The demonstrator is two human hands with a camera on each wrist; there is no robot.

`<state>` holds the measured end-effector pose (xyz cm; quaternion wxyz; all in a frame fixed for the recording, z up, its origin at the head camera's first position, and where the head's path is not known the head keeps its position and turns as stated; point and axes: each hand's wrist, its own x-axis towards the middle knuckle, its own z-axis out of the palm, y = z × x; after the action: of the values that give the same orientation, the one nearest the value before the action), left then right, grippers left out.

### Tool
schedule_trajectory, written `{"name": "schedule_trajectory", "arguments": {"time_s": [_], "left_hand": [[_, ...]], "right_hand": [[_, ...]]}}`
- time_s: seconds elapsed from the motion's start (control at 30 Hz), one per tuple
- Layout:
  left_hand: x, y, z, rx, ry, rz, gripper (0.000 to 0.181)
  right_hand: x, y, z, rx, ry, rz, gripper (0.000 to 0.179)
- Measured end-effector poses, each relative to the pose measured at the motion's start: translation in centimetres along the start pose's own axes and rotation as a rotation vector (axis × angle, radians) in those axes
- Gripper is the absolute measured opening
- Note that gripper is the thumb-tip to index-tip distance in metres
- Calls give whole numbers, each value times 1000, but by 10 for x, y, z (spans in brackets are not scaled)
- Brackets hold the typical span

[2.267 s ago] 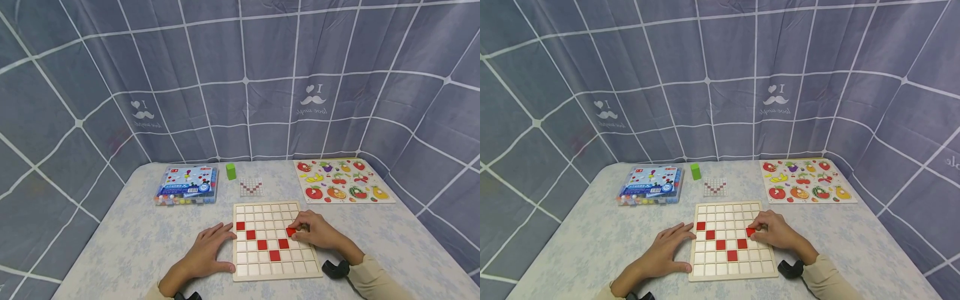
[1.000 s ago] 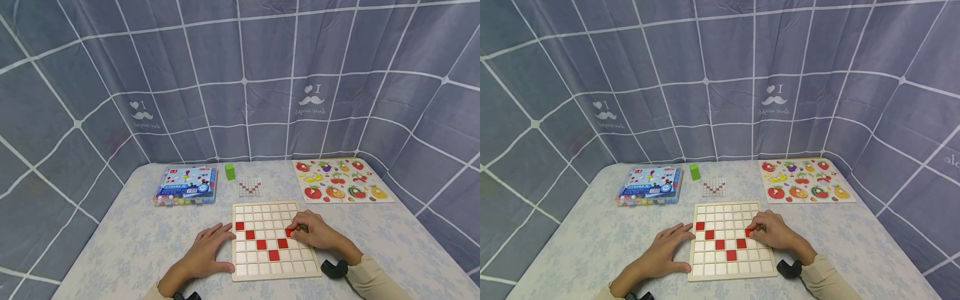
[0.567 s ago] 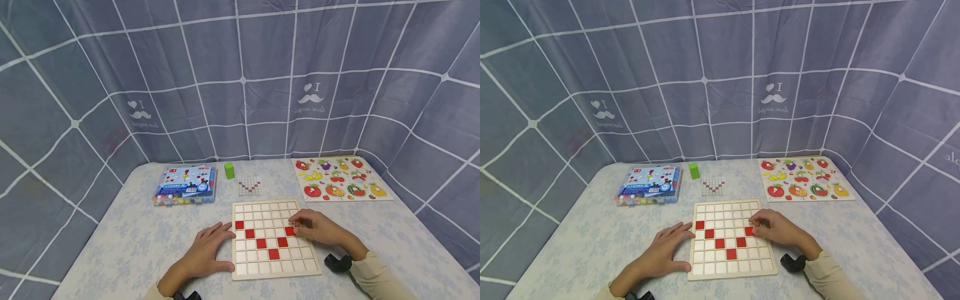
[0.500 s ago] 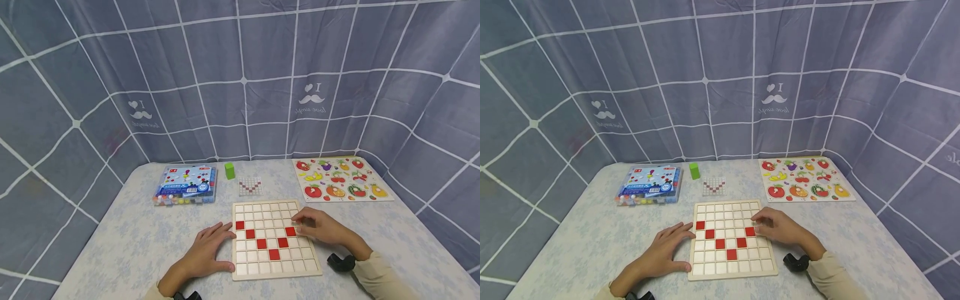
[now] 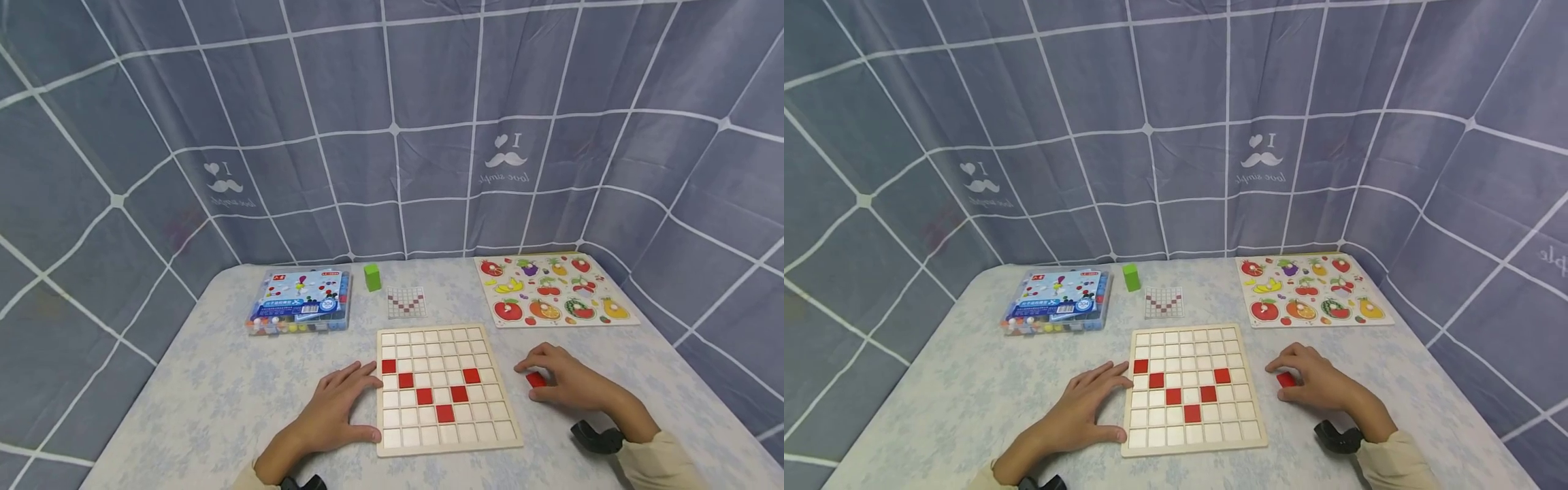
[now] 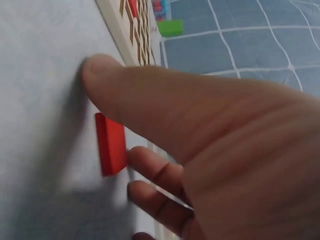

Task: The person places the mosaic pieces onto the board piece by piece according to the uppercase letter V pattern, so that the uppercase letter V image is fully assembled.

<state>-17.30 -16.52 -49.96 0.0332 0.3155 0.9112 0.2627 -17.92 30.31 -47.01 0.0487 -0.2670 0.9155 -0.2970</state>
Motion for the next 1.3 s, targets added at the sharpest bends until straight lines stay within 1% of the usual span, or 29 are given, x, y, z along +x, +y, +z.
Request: {"name": "schedule_trajectory", "arguments": {"time_s": [0.2,0.33,0.4,0.53,0.6,0.83,1.0,1.17,1.3], "left_hand": [[1,-1,0,6,-1,-3,74],[0,-2,1,11,13,14,74],[-1,-3,1,9,18,18,74],[-2,-3,2,4,15,16,74],[-2,-3,1,3,12,13,75],[0,-2,-1,0,-3,-4,74],[0,0,-1,2,-10,-11,75],[0,-1,-1,-2,-7,-7,75],[-1,-2,-1,-10,-6,3,73]], "right_hand": [[-7,7,7,-12,87,-45,29],[-8,8,11,-8,126,-65,26],[-8,8,12,-8,131,-52,26],[-10,8,10,-23,132,16,33],[-11,9,9,-38,138,31,35],[-15,13,5,-33,135,24,35],[-17,14,4,-28,162,38,35],[-19,17,3,-9,209,-16,28],[-20,18,3,-22,207,-7,28]]}}
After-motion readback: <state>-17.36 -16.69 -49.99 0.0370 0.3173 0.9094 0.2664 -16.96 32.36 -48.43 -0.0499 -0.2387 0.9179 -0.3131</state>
